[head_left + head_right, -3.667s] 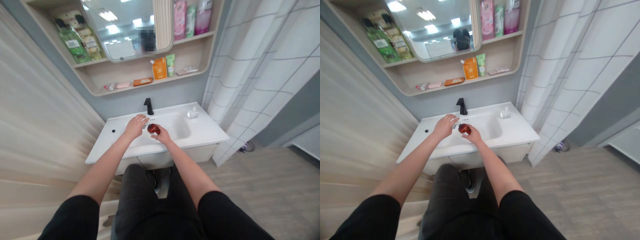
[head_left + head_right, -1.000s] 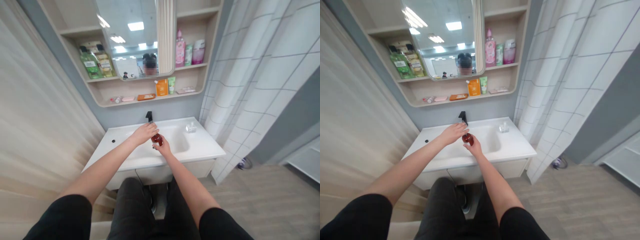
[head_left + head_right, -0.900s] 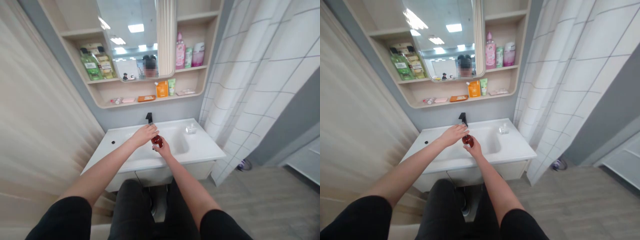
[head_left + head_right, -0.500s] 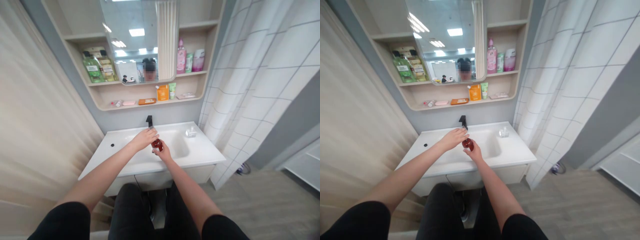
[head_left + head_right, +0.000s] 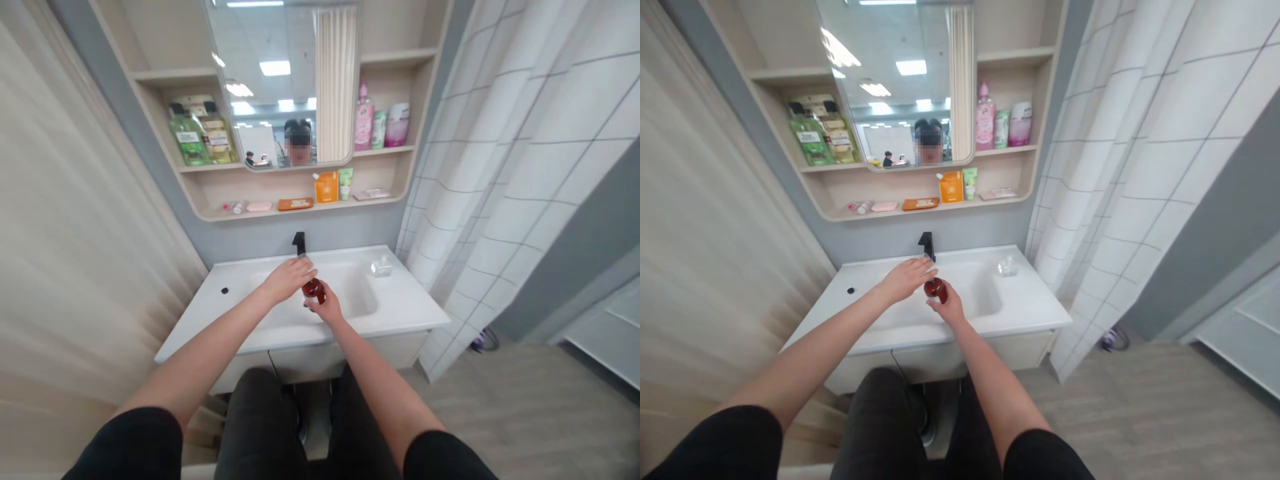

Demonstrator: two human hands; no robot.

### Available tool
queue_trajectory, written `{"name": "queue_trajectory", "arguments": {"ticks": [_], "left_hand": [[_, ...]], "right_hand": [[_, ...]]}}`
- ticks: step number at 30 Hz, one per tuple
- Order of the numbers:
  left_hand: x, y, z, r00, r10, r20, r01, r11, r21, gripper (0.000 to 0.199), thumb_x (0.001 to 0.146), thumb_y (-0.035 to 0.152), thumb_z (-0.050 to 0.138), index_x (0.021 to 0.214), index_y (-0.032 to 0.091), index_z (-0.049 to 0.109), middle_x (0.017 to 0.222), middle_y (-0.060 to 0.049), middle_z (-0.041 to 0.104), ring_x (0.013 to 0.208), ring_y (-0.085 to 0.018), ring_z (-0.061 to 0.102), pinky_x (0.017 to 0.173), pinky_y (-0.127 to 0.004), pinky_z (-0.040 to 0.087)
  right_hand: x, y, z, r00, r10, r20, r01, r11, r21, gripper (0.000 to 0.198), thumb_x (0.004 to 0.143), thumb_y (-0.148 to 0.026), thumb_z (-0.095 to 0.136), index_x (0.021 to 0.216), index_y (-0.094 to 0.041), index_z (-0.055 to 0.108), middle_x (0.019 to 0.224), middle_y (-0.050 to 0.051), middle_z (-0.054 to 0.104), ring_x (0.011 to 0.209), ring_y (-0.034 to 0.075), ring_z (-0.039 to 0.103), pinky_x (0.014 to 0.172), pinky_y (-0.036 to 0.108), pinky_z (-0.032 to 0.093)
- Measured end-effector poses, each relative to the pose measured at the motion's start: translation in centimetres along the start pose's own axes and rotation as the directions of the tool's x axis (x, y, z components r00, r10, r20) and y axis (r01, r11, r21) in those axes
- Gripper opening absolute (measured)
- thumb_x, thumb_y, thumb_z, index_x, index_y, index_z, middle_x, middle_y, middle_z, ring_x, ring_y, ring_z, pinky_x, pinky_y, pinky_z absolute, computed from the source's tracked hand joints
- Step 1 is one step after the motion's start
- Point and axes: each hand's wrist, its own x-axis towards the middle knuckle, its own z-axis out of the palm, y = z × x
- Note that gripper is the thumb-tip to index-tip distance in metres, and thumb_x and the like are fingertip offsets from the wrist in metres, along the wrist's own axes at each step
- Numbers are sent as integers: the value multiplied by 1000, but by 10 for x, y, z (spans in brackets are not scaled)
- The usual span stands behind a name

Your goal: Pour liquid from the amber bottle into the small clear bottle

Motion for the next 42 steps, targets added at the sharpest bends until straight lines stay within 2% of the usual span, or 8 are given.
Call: {"name": "queue_trajectory", "arguments": {"ticks": [6, 11, 13, 18, 24, 27, 36, 42], "left_hand": [[-15, 2, 14, 982, -182, -39, 175, 975, -138, 74, 87, -5, 59, 155, 22, 65, 157, -16, 66, 156, -32, 54, 123, -49, 51], [-43, 8, 39, 882, -459, -105, 403, 851, -336, 72, 83, 2, 69, 152, 22, 65, 152, -16, 68, 148, -34, 59, 127, -49, 50], [-61, 13, 57, 781, -614, -119, 507, 732, -455, 70, 82, 11, 78, 150, 22, 64, 150, -16, 69, 144, -35, 62, 126, -52, 50], [-107, 34, 115, 369, -926, 85, 630, 182, -755, 64, 80, 32, 91, 136, 25, 60, 139, -14, 73, 129, -33, 73, 116, -52, 57], [-141, 52, 165, 183, -928, 324, 496, -197, -846, 62, 73, 35, 96, 120, 26, 57, 129, -12, 74, 117, -30, 77, 100, -45, 62], [-146, 52, 173, 178, -926, 333, 484, -212, -849, 63, 72, 34, 97, 121, 25, 58, 126, -11, 75, 116, -27, 77, 102, -43, 61], [-146, 54, 167, 294, -892, 344, 547, -138, -826, 64, 71, 31, 97, 121, 25, 59, 125, -10, 77, 120, -30, 78, 102, -43, 60], [-145, 57, 166, 326, -887, 328, 552, -103, -827, 65, 69, 34, 97, 120, 25, 59, 133, -12, 75, 121, -31, 77, 104, -44, 58]], "right_hand": [[0, 3, 2, 1000, -21, -13, 21, 998, -53, 84, 75, -48, 93, 150, -26, 63, 142, 11, 77, 131, 38, 74, 122, 59, 55], [-2, 0, 2, 999, -46, 21, 47, 997, -61, 85, 73, -50, 95, 149, -26, 64, 143, 11, 77, 131, 37, 74, 120, 57, 56], [-3, -2, 2, 999, -29, 40, 32, 998, -61, 84, 74, -50, 95, 149, -27, 64, 143, 10, 78, 131, 37, 74, 119, 56, 57], [-4, -9, 2, 999, 44, 24, -42, 996, -81, 83, 71, -48, 95, 145, -28, 62, 134, 9, 80, 122, 36, 76, 115, 57, 58], [-6, -16, -19, 985, 86, -152, -93, 995, -36, 81, 68, -55, 94, 136, -24, 61, 127, 13, 79, 111, 36, 77, 105, 56, 62], [-7, -14, -58, 962, 84, -259, -107, 991, -75, 88, 63, -59, 96, 135, -23, 60, 127, 14, 78, 112, 39, 77, 107, 59, 61], [-20, 0, -226, 874, 81, -479, -184, 968, -173, 84, 59, -56, 95, 128, -22, 59, 125, 16, 80, 112, 36, 79, 106, 57, 61], [-26, 12, -281, 794, 79, -602, -268, 935, -231, 73, 57, -47, 93, 117, -23, 61, 119, 18, 81, 107, 37, 80, 102, 54, 62]]}}
